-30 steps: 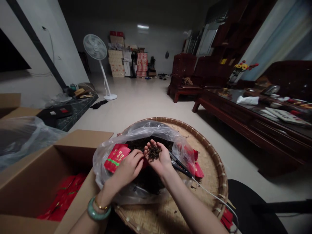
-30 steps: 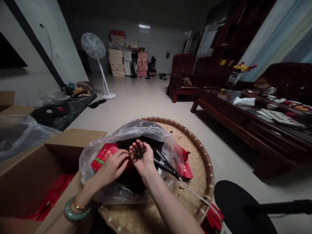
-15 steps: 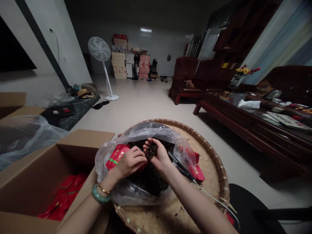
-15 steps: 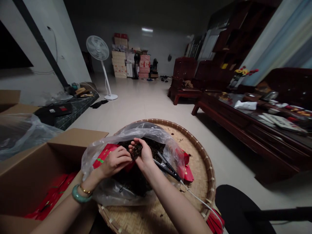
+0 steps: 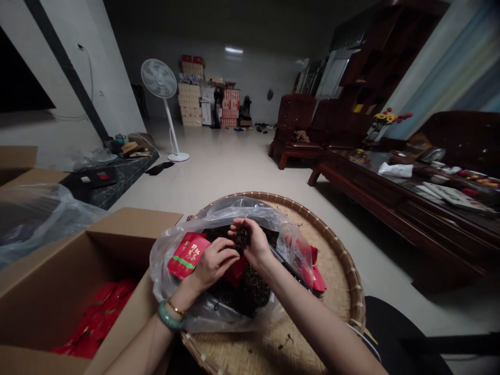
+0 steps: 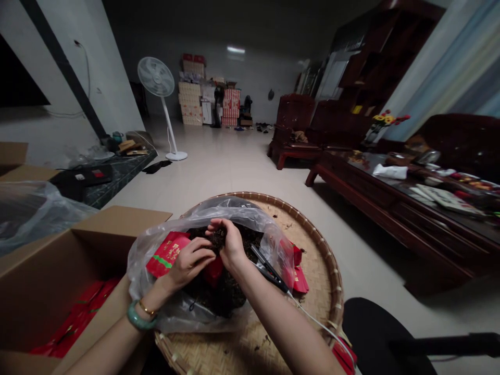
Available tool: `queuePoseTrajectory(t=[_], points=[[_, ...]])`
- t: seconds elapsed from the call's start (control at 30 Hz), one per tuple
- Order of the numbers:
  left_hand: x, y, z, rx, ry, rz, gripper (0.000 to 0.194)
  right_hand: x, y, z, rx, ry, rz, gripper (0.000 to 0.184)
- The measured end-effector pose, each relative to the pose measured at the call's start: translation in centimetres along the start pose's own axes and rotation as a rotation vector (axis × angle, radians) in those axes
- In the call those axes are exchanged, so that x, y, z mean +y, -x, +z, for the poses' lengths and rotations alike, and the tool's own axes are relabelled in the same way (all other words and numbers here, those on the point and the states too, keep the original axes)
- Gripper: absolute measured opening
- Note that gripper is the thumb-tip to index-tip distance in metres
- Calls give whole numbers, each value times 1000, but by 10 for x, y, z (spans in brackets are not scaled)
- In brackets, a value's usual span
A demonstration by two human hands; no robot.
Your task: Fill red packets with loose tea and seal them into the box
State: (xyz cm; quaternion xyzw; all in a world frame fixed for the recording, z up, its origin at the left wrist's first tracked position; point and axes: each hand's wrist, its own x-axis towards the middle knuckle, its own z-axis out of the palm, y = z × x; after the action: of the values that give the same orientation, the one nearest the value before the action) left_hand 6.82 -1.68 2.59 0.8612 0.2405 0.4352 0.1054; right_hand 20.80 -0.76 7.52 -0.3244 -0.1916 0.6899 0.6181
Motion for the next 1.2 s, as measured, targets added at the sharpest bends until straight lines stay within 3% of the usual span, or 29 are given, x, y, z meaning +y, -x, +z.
queuePoseTrajectory(t=[0.5, 0.87, 1.2], points=[[2, 12, -3, 72, -141, -3, 8, 9, 5, -10, -98, 274, -145, 34], [2, 10, -2, 116, -167, 159, 10, 12, 2, -15, -130, 357, -191, 38], [3, 11, -3, 113, -178, 84, 7, 8, 6, -23, -232, 540, -187, 39]])
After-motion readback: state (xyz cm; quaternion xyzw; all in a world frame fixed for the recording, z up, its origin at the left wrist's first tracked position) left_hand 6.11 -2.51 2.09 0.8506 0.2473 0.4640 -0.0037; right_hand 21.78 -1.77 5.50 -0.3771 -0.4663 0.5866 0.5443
